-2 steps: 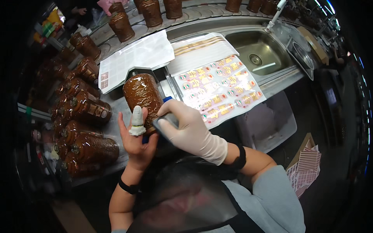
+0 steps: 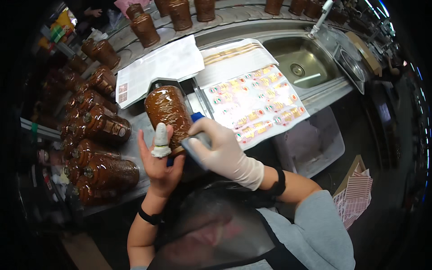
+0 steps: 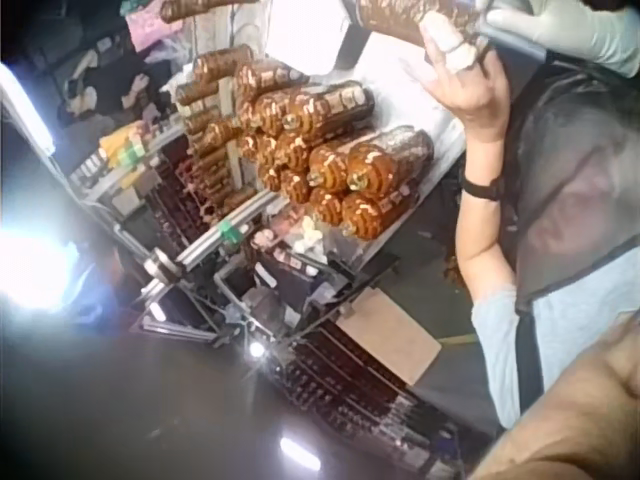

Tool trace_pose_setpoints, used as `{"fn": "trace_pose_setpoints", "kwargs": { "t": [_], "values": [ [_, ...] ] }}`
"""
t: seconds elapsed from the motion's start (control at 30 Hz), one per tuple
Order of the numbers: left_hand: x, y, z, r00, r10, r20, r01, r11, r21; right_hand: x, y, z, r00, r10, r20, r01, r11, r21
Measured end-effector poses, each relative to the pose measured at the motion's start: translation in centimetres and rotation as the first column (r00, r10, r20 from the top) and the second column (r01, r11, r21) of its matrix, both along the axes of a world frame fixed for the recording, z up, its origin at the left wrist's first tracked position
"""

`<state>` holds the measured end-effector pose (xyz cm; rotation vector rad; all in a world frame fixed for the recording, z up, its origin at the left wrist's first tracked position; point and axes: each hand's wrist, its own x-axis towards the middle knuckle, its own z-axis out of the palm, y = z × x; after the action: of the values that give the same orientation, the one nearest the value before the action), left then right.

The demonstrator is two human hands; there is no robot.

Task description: Applying labels and cleaning ceramic liquor bottles on a production line.

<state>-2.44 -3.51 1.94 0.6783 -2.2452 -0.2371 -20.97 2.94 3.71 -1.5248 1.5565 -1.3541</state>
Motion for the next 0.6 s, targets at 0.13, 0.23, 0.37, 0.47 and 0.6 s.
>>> {"fn": "trace_pose_setpoints", "kwargs": {
  "t": [0.13,0.23,0.37,0.47,0.6],
  "values": [
    [-0.2,0.4,0.7,1.0,0.013,0.007,-0.014,0.999,0.04,-1.7,-0.1,0.2,0.977,-0.203,-0.062,0.212,0.955,0.209],
    [-1.3,1.2,1.0,0.99,0.09,0.11,-0.085,0.995,-0.054,-1.5,0.1,-0.2,0.991,-0.128,0.044,0.125,0.99,0.063],
    [-2.0,0.0,0.5,0.977,0.12,0.176,-0.1,0.988,-0.118,0.2,0.0,-1.0,0.997,-0.063,0.045,0.063,0.998,-0.006],
    [-1.3,-0.1,-0.5,0.987,0.124,0.101,-0.115,0.988,-0.099,-0.6,0.2,-1.6,0.992,-0.109,0.069,0.104,0.992,0.071],
    [0.1,0.4,-2.1,0.983,0.178,0.042,-0.176,0.983,-0.054,-1.8,0.8,-3.3,0.989,-0.12,0.083,0.109,0.986,0.128]
  ]
}}
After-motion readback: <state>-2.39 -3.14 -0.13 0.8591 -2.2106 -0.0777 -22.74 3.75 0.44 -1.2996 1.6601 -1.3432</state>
